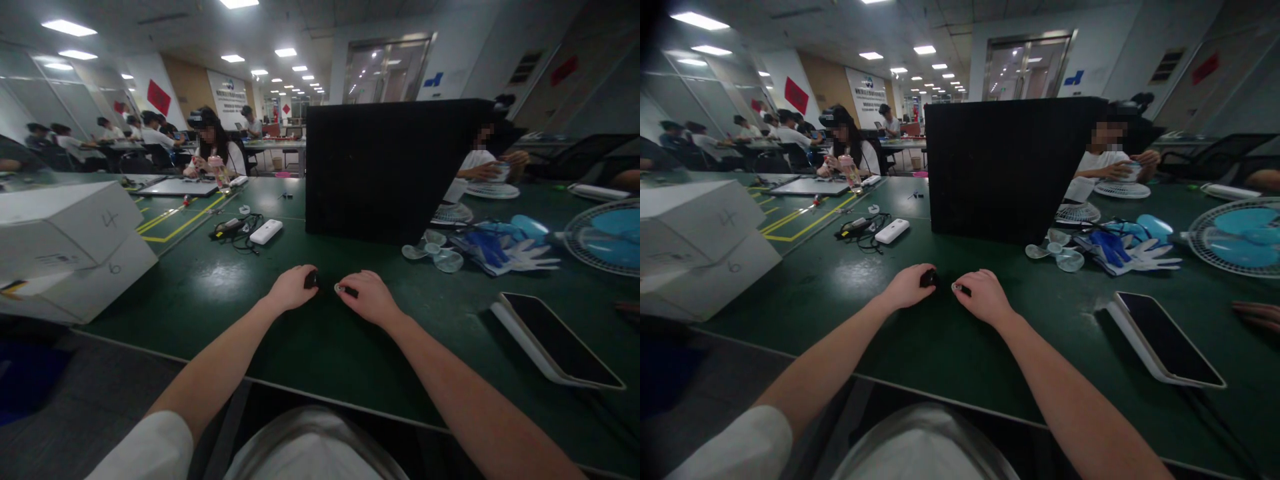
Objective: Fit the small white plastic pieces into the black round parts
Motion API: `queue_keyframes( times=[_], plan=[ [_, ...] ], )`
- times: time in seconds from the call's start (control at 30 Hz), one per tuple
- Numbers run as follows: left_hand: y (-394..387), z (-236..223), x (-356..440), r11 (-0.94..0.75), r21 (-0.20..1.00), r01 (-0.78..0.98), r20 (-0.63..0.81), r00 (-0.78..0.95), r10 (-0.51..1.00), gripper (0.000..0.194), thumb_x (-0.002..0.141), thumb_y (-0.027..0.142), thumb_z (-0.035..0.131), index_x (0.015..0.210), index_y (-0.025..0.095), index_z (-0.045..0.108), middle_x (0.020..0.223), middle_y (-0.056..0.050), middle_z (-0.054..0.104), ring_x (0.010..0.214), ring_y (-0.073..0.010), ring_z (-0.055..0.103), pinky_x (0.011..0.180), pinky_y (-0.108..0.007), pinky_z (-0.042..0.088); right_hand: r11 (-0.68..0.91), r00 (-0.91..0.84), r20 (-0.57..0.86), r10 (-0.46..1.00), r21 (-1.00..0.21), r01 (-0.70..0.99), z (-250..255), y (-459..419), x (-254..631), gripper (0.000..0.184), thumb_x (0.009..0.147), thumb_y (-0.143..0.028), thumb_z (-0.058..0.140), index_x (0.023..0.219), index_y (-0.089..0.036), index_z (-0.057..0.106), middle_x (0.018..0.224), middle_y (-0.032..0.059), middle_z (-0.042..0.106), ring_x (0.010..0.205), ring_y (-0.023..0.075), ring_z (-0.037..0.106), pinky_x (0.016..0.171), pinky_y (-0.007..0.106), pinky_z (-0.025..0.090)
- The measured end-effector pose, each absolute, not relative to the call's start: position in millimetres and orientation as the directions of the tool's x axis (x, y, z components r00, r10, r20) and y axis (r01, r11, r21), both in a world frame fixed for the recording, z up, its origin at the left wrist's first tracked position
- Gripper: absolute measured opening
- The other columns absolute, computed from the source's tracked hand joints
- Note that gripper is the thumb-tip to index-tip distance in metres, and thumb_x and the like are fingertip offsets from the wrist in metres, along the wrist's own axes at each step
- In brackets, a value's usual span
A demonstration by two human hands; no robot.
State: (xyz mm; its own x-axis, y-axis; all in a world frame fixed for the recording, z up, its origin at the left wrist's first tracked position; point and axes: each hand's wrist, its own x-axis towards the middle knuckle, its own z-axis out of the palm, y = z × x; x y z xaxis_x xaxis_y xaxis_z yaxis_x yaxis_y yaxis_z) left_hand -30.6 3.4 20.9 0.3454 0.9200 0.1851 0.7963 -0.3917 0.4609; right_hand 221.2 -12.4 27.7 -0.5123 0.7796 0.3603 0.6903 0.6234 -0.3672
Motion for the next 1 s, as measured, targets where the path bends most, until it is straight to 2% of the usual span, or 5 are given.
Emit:
queue_keyframes(
  times=[0.2,0.57,0.8,0.9,1.0],
  plan=[
    [-9,19,-14,-0.451,0.600,0.661,0.230,0.397,0.889,0.048,0.080,0.028,0.067,0.127,0.024,0.064,0.106,-0.005,0.073,0.091,-0.0220,0.068,0.083,-0.033,0.055,0.655,-0.437,0.506,0.744,-0.425,0.624,32,-18,220,0.023,0.096,-0.042,0.060,0.108,-0.030,0.075,0.112,0.0058,0.075,0.110,0.0292,0.066,0.101,0.052,0.045],
    [-6,-2,-3,-0.360,0.846,0.393,0.209,0.376,0.903,0.047,0.079,0.028,0.074,0.124,0.020,0.065,0.107,-0.007,0.074,0.091,-0.0188,0.071,0.084,-0.033,0.058,0.702,-0.512,0.493,0.703,-0.371,0.607,23,-14,215,0.023,0.098,-0.039,0.058,0.109,-0.034,0.078,0.120,0.0029,0.074,0.114,0.0284,0.062,0.098,0.052,0.049],
    [-1,-9,-2,-0.305,0.875,0.375,0.177,0.340,0.924,0.049,0.076,0.022,0.077,0.124,0.020,0.065,0.108,-0.009,0.075,0.092,-0.0201,0.072,0.085,-0.035,0.059,0.705,-0.554,0.442,0.706,-0.365,0.608,26,-16,217,0.025,0.096,-0.044,0.061,0.107,-0.032,0.080,0.130,0.0067,0.068,0.125,0.0322,0.056,0.102,0.056,0.047],
    [-1,-7,-3,-0.296,0.874,0.385,0.170,0.328,0.929,0.049,0.077,0.024,0.076,0.125,0.021,0.064,0.108,-0.008,0.075,0.093,-0.0198,0.072,0.086,-0.035,0.059,0.667,-0.464,0.492,0.737,-0.415,0.619,36,-13,228,0.027,0.092,-0.048,0.065,0.108,-0.031,0.079,0.129,0.0075,0.067,0.125,0.0333,0.055,0.105,0.055,0.044],
    [-2,-2,-5,-0.287,0.868,0.405,0.161,0.316,0.935,0.050,0.080,0.027,0.075,0.127,0.021,0.062,0.109,-0.007,0.075,0.094,-0.0197,0.072,0.087,-0.035,0.059,0.493,-0.242,0.465,0.852,-0.552,0.673,44,1,255,0.027,0.084,-0.054,0.072,0.092,-0.029,0.078,0.109,0.0092,0.072,0.114,0.0339,0.060,0.096,0.051,0.049]
  ],
)
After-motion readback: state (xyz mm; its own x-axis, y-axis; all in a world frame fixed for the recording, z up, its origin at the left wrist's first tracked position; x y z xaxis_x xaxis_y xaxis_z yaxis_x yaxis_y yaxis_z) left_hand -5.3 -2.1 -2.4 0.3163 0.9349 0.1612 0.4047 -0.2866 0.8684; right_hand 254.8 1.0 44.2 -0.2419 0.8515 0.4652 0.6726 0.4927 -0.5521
